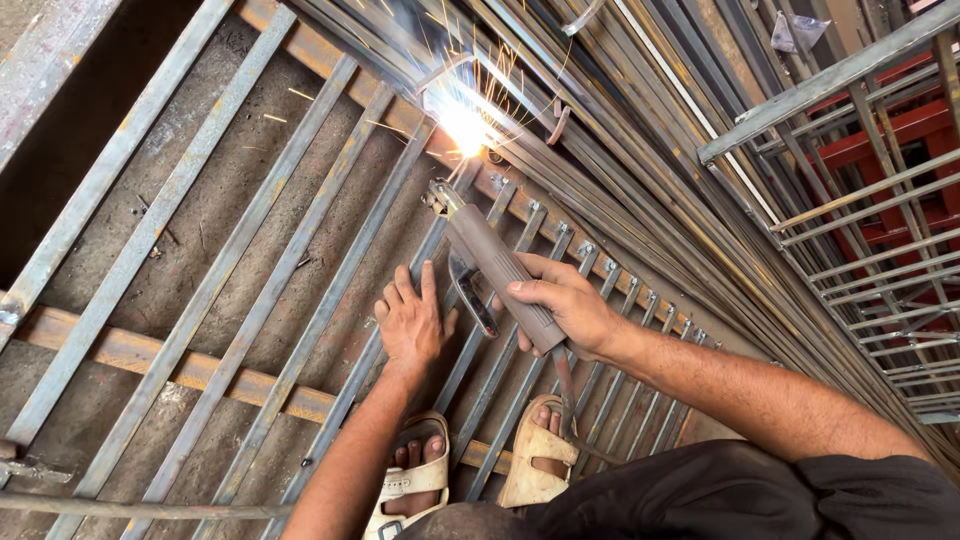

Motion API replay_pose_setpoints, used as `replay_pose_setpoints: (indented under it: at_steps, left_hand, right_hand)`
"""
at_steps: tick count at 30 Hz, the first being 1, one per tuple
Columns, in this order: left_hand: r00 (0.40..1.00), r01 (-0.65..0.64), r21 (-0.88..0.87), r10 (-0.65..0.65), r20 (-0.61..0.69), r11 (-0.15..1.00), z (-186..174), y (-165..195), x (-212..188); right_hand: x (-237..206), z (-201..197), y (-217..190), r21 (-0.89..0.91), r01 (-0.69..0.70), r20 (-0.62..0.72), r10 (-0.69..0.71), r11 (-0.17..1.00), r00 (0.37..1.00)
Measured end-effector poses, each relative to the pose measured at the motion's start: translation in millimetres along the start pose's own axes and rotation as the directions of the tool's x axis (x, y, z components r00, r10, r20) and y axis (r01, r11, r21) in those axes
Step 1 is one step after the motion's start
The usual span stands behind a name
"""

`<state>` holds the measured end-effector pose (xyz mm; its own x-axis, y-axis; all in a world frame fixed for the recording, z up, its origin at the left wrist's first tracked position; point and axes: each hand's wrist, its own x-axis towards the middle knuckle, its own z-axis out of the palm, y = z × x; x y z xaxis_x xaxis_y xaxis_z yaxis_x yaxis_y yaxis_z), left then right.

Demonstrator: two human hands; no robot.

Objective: The person sits on the floor and welds a metal frame using a handheld welding tool. They repeatedly measure the frame with a ruler and weld specific joints, creating bright sparks.

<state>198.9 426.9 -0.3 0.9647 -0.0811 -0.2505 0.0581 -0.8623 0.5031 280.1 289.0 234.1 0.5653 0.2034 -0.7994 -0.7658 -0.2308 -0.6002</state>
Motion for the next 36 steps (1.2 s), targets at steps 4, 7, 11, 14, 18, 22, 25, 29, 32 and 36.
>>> replay_pose_setpoints:
  at_steps: [4,7,11,14,18,22,25,29,32,36]
  left_hand:
    - [1.000,-0.004,-0.006,0.004,0.006,1.000,-1,0,-1]
    - [0.999,-0.004,0.000,0.004,0.034,1.000,-2,-1,-1]
    - [0.999,0.003,-0.015,-0.003,0.053,1.000,-2,0,0]
    - [0.999,-0.002,-0.008,0.002,0.034,1.000,-2,0,0]
    - [0.999,0.010,-0.022,-0.009,0.049,1.000,-3,0,-1]
    - [1.000,0.010,-0.020,-0.010,0.029,1.000,-3,0,-2]
    - [1.000,0.011,-0.014,-0.010,0.021,1.000,-2,1,-1]
    - [1.000,0.009,-0.011,-0.008,0.025,1.000,-2,2,-2]
    - [0.999,0.016,-0.009,-0.015,0.038,1.000,-1,2,-2]
    - [1.000,0.016,-0.006,-0.016,0.024,1.000,0,1,-3]
  right_hand:
    - [-1,5,0,0.018,-0.012,-0.027,0.012,1.000,1.000]
    - [0,8,-2,0.026,-0.011,-0.041,0.012,1.000,0.999]
    - [1,11,-3,0.027,-0.018,-0.058,0.019,0.999,0.998]
    - [1,12,-3,0.037,-0.017,-0.054,0.019,0.999,0.998]
    - [2,11,-4,0.046,-0.029,-0.050,0.032,0.998,0.998]
    - [3,9,-6,0.045,-0.041,-0.052,0.044,0.998,0.998]
    - [4,8,-6,0.045,-0.050,-0.052,0.052,0.998,0.997]
    - [5,7,-7,0.049,-0.050,-0.052,0.053,0.998,0.997]
    - [4,7,-7,0.056,-0.036,-0.037,0.038,0.998,0.999]
    - [4,6,-7,0.070,-0.043,-0.041,0.046,0.997,0.998]
